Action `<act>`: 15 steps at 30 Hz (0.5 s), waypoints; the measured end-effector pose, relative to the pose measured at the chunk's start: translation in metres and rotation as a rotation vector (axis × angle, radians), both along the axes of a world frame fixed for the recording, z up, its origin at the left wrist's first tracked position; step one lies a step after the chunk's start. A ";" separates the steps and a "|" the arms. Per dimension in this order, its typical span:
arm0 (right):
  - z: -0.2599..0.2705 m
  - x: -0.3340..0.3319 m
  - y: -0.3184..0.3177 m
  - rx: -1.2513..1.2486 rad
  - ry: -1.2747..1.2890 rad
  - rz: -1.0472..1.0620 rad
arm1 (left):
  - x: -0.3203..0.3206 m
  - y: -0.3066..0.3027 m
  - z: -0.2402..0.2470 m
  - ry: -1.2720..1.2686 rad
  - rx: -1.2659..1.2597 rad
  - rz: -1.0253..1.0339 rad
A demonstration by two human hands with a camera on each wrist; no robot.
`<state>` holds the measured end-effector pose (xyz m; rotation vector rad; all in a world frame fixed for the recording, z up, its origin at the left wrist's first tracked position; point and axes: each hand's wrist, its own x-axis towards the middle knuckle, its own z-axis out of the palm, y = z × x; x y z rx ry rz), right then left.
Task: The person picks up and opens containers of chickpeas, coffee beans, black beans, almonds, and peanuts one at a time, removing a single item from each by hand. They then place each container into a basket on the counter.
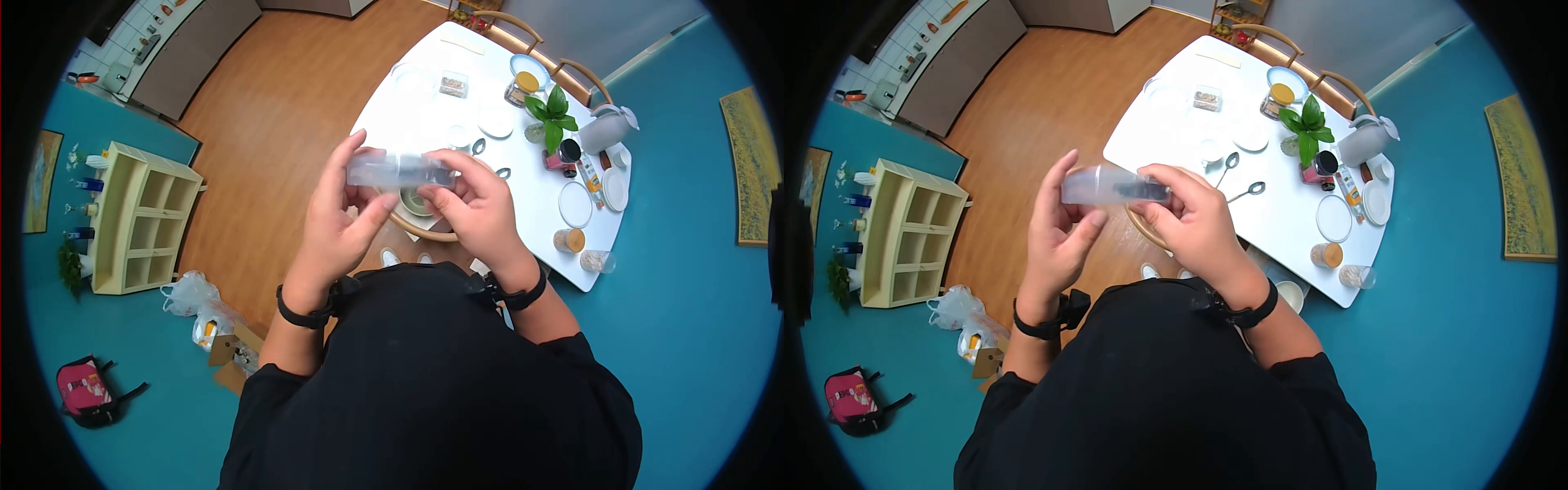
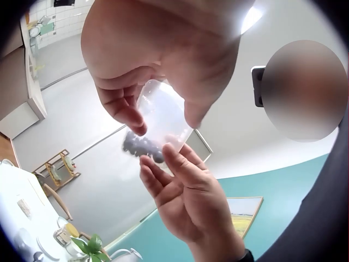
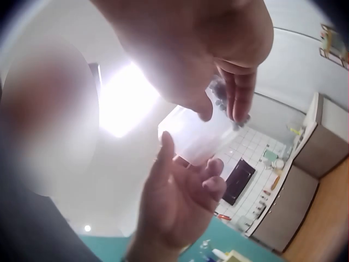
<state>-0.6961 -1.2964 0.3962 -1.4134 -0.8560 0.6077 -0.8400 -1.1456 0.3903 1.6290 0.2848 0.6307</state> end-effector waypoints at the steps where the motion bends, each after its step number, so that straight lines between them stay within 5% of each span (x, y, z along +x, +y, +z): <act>1: -0.001 0.003 0.000 0.130 -0.458 -0.170 | 0.002 -0.003 0.002 0.005 0.104 -0.006; 5: -0.003 0.022 0.000 0.305 -0.708 -0.261 | 0.011 -0.014 0.002 -0.020 0.138 -0.091; 15: -0.032 0.023 0.082 0.372 -0.515 -0.045 | -0.001 0.033 -0.015 -0.022 -0.025 0.108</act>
